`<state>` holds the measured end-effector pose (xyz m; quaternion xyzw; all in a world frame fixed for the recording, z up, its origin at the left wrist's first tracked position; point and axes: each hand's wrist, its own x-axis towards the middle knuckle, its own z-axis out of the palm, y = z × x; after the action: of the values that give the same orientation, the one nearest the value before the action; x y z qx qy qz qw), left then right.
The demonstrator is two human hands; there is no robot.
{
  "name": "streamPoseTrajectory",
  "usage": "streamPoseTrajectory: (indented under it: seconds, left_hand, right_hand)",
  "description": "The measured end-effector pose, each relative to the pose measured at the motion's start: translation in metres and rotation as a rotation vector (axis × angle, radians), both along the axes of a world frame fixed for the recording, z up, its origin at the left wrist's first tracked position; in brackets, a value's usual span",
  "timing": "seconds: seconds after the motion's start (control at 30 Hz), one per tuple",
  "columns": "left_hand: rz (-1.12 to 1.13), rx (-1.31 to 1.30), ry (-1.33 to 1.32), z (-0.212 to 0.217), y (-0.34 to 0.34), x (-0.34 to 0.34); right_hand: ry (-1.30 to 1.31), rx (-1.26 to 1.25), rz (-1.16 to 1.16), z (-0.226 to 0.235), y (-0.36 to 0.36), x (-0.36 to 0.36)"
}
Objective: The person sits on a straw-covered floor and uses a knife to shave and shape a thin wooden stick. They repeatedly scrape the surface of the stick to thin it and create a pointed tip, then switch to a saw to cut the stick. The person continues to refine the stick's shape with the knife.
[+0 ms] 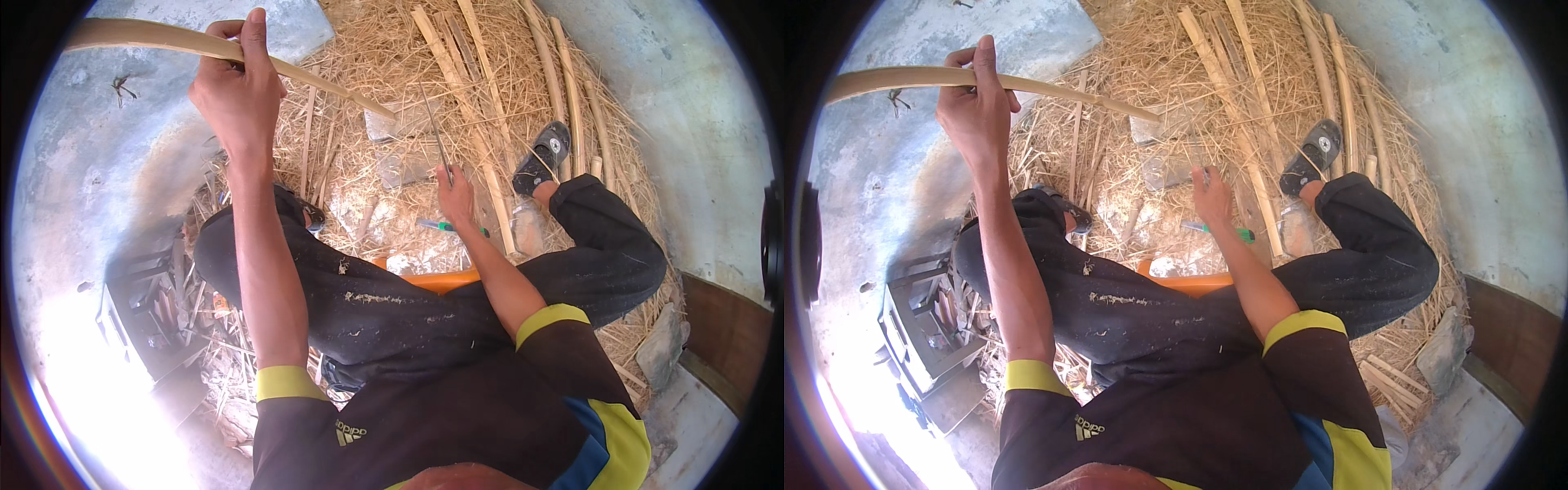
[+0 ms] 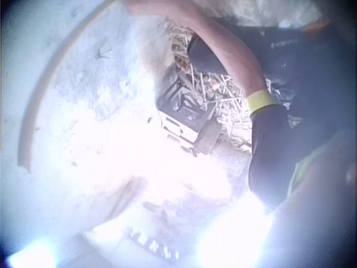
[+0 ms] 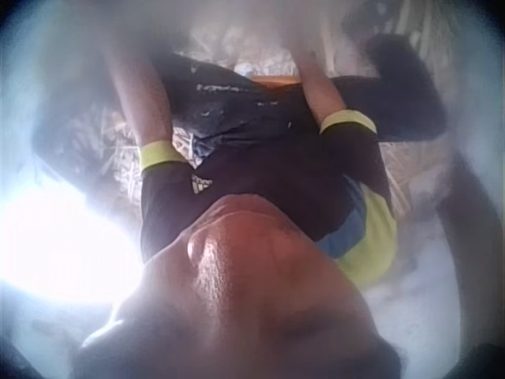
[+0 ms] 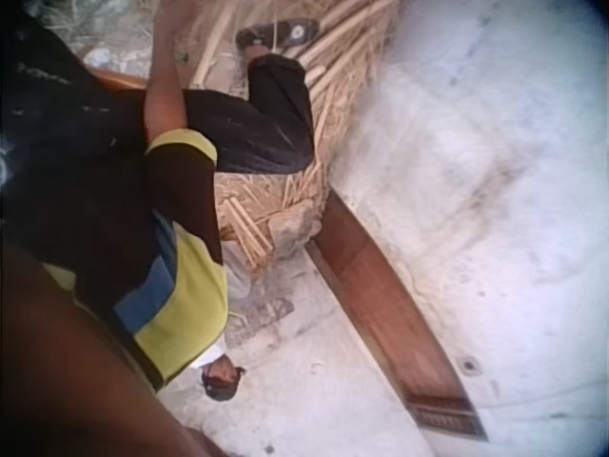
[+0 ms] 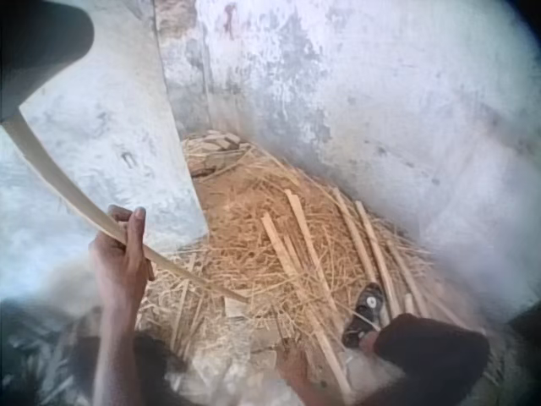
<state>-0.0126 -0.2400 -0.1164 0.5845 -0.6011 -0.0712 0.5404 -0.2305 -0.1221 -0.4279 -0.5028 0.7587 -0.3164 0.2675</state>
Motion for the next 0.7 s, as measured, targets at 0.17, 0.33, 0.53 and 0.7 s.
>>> streamPoseTrajectory:
  seconds: [0.17, 0.33, 0.53, 0.7]
  left_hand:
    - [0.083, -0.117, -0.056, 0.005, 0.008, -0.007]
    - [0.091, -0.176, -0.066, 0.001, 0.011, -0.029]
    - [0.107, -0.195, -0.083, -0.007, 0.009, -0.014]
    - [0.07, -0.238, -0.056, -0.006, 0.01, -0.033]
  right_hand:
    - [-0.471, -0.124, 0.228, 0.142, -0.018, 0.061]
    - [-0.192, -0.132, 0.301, 0.165, -0.017, 0.075]
    - [-0.209, -0.142, 0.357, 0.233, -0.022, 0.067]
    - [-0.185, -0.228, 0.216, 0.196, -0.013, 0.072]
